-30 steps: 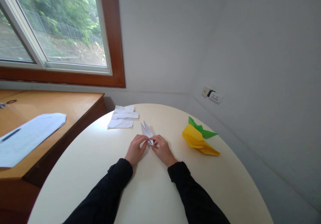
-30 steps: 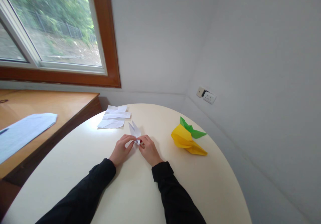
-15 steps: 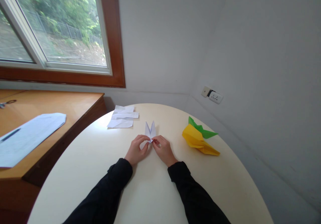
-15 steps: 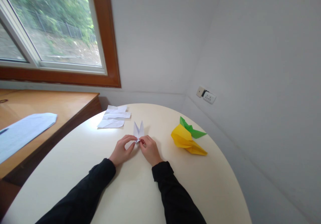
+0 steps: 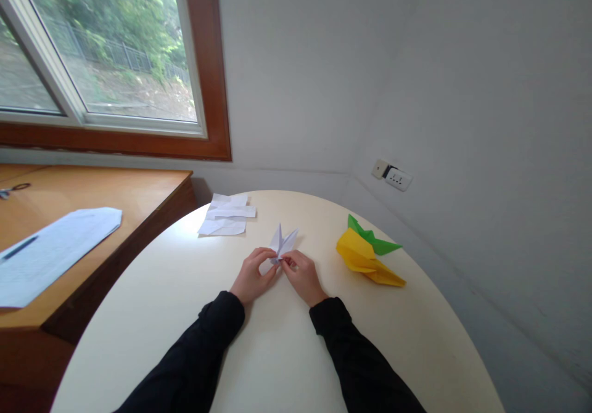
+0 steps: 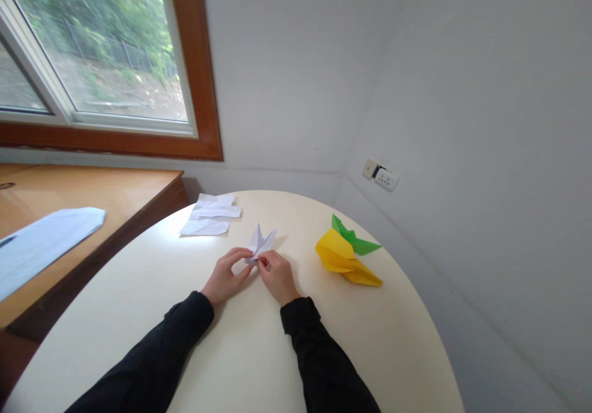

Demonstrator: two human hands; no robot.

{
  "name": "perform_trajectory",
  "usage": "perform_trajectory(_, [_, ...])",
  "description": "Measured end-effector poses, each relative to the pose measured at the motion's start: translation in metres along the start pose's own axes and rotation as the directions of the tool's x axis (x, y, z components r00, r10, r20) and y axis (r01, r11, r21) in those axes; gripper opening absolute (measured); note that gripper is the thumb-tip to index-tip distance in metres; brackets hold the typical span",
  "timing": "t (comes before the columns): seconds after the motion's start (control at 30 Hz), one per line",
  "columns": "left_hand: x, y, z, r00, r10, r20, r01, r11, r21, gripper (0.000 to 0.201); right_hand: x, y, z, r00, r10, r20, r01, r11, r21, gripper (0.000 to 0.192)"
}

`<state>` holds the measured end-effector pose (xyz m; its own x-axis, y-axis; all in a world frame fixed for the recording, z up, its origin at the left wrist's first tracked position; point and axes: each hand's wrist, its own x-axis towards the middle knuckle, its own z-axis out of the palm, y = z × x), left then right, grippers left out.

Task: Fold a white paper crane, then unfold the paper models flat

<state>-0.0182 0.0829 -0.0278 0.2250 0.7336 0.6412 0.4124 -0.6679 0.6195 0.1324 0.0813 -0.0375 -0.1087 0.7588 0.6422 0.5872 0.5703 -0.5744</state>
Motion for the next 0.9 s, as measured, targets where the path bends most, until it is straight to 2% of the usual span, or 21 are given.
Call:
perform_trajectory(0.3, [-0.0030,-0.0102,0.0022,0.998,-0.067,-0.009,0.067,0.998,-0.008,0.017,0.0000,-0.0018,-0.0017,0.999,-0.024,0.034,0.024,1.000,-0.006,0.013])
perform_trajectory(0.57, [-0.0018,-0.0054,-0.0006,0.985,-0.165,-0.041,0.164,0.986,-0.037,0.011,0.0000,-0.0037,-0.0033,0.999,-0.041,0.016,0.041,0.999,-0.021,0.013])
perform_trajectory(0.9, [-0.0023,-0.0024,-0.0014,0.991,-0.130,-0.044,0.129,0.992,-0.011,0.014,-0.0003,-0.0031,-0.0019,0.996,-0.083,-0.028,0.082,0.996,-0.031,0.012])
